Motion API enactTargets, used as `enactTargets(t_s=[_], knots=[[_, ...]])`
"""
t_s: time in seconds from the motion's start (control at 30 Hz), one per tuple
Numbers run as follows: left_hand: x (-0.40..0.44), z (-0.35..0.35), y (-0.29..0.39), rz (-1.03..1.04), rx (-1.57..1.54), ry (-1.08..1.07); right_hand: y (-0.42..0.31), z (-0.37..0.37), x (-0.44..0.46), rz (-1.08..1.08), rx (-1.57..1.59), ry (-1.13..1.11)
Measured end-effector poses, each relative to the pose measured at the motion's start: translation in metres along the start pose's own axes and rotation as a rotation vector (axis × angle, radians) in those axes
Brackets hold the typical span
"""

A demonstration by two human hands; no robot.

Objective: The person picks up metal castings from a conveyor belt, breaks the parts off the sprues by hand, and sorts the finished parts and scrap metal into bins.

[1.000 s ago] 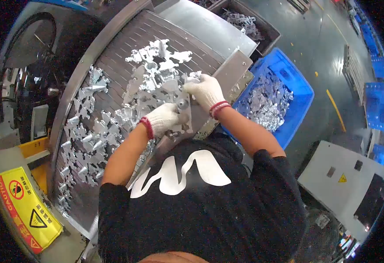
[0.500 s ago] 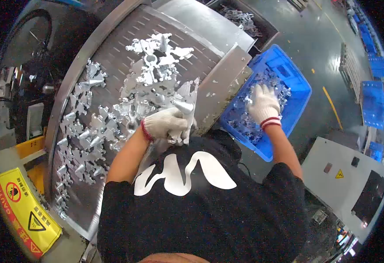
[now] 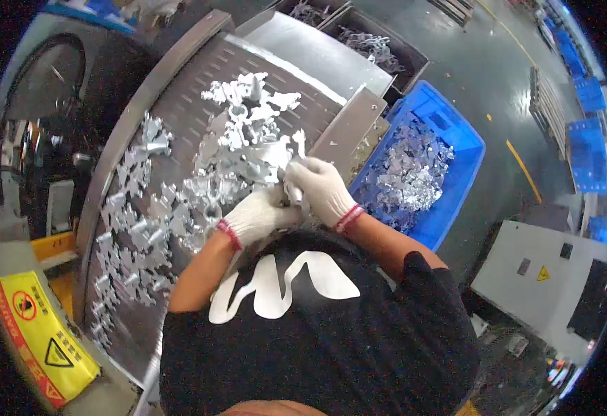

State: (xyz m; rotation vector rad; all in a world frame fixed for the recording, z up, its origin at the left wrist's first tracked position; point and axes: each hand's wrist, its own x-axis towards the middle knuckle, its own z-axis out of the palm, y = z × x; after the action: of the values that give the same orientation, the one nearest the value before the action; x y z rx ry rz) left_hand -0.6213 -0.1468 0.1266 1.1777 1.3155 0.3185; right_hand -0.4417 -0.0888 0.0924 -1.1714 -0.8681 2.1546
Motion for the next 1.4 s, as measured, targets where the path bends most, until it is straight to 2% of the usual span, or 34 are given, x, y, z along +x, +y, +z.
enactTargets(t_s=[0.1, 0.17, 0.2, 0.23, 0.27, 0.3, 0.33, 0.37, 0.4, 0.43, 0.47, 0.53, 0.57, 0.63, 0.67, 0.73, 0.77, 0.8, 0.83, 0.87, 0.9, 0.93, 0.97, 1.03, 1.07, 1.1, 1.13, 1.17, 1.23, 1.27, 1.3, 1.33, 1.37, 1.4], knots=[[0.005, 0.016, 0.004, -0.03, 0.211, 0.237, -0.006, 0.017, 0.009, -0.065, 0.09, 0.057], [0.027, 0.022, -0.002, -0.089, 0.389, 0.331, -0.02, 0.033, 0.001, -0.214, -0.355, 0.138], [0.031, 0.021, -0.001, -0.001, 0.419, 0.373, -0.019, 0.037, -0.002, -0.314, -0.491, 0.133], [0.033, 0.019, 0.001, 0.088, 0.451, 0.417, 0.0, 0.03, 0.019, -0.895, -0.889, 0.304], [0.039, 0.016, -0.002, 0.187, 0.607, 0.377, -0.006, 0.034, 0.017, -0.916, -0.847, 0.326], [0.041, 0.016, -0.014, 0.201, 0.483, 0.412, -0.015, 0.038, 0.018, -0.942, -0.801, 0.345], [0.04, 0.017, -0.027, 0.212, 0.36, 0.437, -0.016, 0.026, 0.023, -0.722, -0.634, 0.25], [0.02, 0.002, 0.0, 0.031, 0.017, 0.261, -0.03, 0.019, 0.02, -0.59, -0.483, 0.23], [0.015, -0.004, -0.007, 0.035, -0.339, 0.305, -0.061, 0.02, 0.008, -0.334, -0.332, 0.205], [0.01, -0.009, -0.015, 0.034, -0.703, 0.341, -0.057, -0.013, 0.029, -0.244, -0.126, 0.101], [0.012, -0.016, -0.024, 0.099, -0.733, 0.407, -0.06, -0.019, 0.02, -0.233, -0.12, 0.109], [0.031, -0.025, -0.041, 0.362, -0.835, 0.436, -0.075, -0.02, 0.004, 0.206, -0.055, -0.204], [0.018, -0.027, -0.013, 0.371, -0.787, 0.428, -0.074, -0.022, 0.001, 0.094, -0.533, -0.307], [0.008, -0.031, -0.006, 0.323, -0.947, 0.24, -0.054, -0.047, 0.019, 0.233, 0.094, -0.592], [0.014, -0.027, -0.018, 0.39, -0.713, 0.331, -0.054, -0.037, 0.021, 0.085, -0.352, -0.398], [0.017, -0.014, -0.031, 0.485, -0.596, 0.487, -0.056, -0.031, 0.024, 0.142, -0.315, -0.382], [-0.002, -0.029, -0.004, 0.267, -1.203, 0.123, -0.058, -0.029, 0.024, 0.205, -0.299, -0.377], [0.004, -0.028, -0.004, 0.256, -0.905, 0.196, -0.062, -0.023, 0.019, 0.314, -0.188, -0.333], [0.011, -0.024, -0.005, 0.249, -0.611, 0.261, -0.043, -0.033, 0.031, 0.272, -0.281, -0.319], [0.009, -0.016, 0.025, -0.034, -0.459, 0.469, -0.041, -0.028, 0.027, 0.114, -0.452, -0.227], [0.014, -0.016, 0.027, -0.007, -0.509, 0.417, -0.048, -0.015, 0.019, -0.041, -0.627, -0.136], [0.019, -0.016, 0.029, 0.02, -0.559, 0.37, -0.068, -0.009, 0.007, 0.032, -0.758, -0.063], [0.032, -0.008, 0.022, 0.067, -0.503, 0.467, -0.061, -0.011, 0.008, 0.031, -0.756, -0.047], [0.047, 0.001, 0.041, -0.004, -0.283, 0.554, -0.042, -0.022, 0.014, -0.526, -1.389, 0.259], [0.059, 0.008, 0.039, -0.018, -0.188, 0.574, -0.044, -0.028, 0.012, -0.527, -1.433, 0.3], [0.07, 0.013, 0.032, -0.002, -0.3, 0.517, -0.05, -0.035, 0.013, -0.534, -1.479, 0.338], [0.083, 0.015, 0.027, 0.02, -0.412, 0.463, -0.06, -0.045, 0.013, -0.485, -1.406, 0.328], [0.092, 0.025, 0.025, 0.056, -0.54, 0.464, -0.062, -0.062, 0.016, -0.587, -1.187, 0.427], [0.099, 0.046, 0.039, 0.16, -0.287, 0.379, -0.092, -0.101, 0.033, -0.445, -0.617, 0.462], [0.106, 0.052, 0.046, 0.027, -0.053, 0.307, -0.11, -0.12, 0.043, -0.571, -0.836, 0.49], [0.103, 0.052, 0.072, -0.012, -0.029, 0.222, -0.126, -0.143, 0.06, -0.831, -1.33, 0.479], [0.103, 0.05, 0.095, -0.054, -0.005, 0.146, -0.144, -0.154, 0.081, -0.801, -1.363, 0.434], [0.121, 0.057, 0.096, -0.025, 0.011, 0.145, -0.147, -0.173, 0.118, -0.56, -0.704, 0.305], [0.141, 0.065, 0.092, 0.007, 0.031, 0.146, -0.167, -0.144, 0.134, -0.29, 0.008, 0.301]])
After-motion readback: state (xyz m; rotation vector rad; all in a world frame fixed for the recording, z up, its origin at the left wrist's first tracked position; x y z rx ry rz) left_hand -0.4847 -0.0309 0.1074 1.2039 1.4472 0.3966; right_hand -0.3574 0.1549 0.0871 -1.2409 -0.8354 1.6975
